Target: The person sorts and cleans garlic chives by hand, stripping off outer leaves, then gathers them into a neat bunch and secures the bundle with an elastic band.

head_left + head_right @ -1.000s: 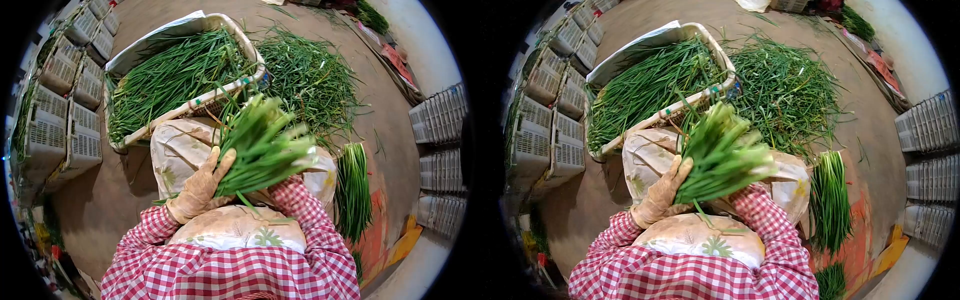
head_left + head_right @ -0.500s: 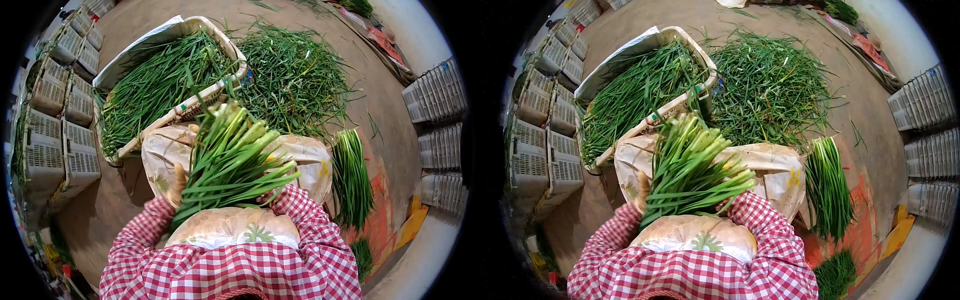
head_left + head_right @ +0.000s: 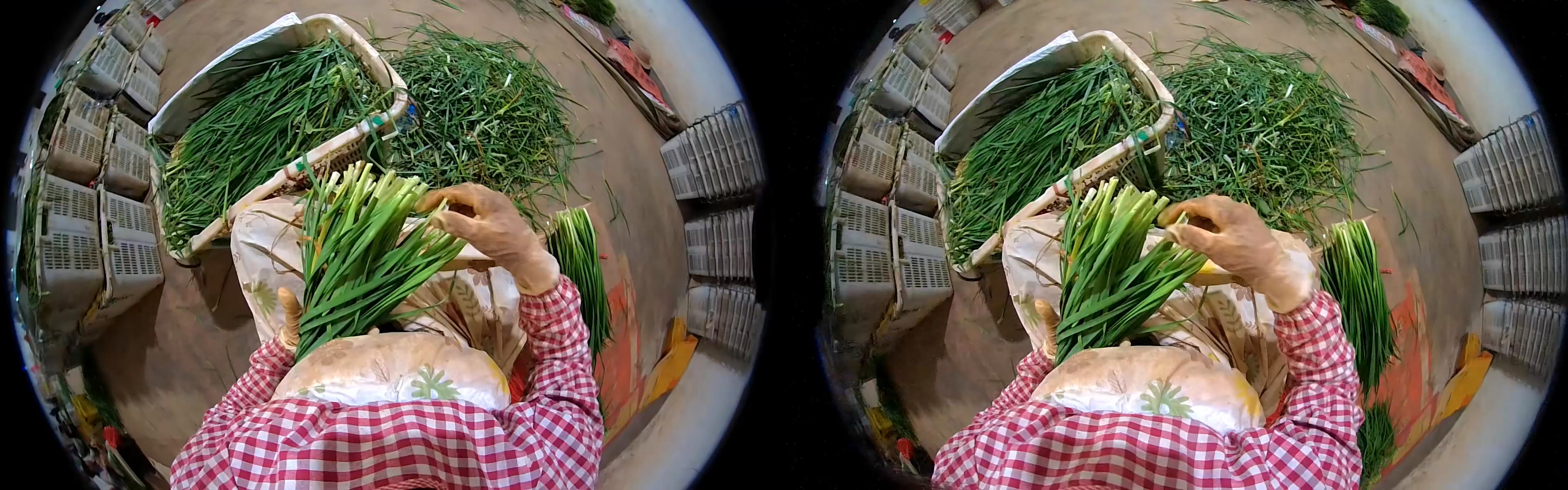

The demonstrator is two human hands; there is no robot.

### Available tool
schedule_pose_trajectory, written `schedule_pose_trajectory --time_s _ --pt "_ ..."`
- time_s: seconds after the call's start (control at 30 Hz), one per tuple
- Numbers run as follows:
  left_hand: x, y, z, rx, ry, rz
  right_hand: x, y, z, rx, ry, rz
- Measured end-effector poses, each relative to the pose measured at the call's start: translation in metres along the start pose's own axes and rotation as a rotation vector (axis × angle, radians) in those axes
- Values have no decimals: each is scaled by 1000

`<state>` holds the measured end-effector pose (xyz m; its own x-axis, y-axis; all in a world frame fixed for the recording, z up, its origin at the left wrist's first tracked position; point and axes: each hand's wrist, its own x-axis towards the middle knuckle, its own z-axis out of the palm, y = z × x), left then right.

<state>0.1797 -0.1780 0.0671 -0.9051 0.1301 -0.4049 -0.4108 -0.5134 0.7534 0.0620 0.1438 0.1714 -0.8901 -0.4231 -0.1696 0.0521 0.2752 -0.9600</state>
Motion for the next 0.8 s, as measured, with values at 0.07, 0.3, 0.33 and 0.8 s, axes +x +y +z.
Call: schedule_pose_trajectory --time_s 0.07,0.3,0.33,0.8 --pt "0 1 1 24 30 46 3 1 5 -89 65 -6" --pt "2 4 1 238 234 311 12 -2 -66 66 629 -338" --pt "2 4 0 285 272 354 8 12 -99 -11 783 -317" --pt "-7 26 11 872 368 593 -6 3 39 -957 236 -355"
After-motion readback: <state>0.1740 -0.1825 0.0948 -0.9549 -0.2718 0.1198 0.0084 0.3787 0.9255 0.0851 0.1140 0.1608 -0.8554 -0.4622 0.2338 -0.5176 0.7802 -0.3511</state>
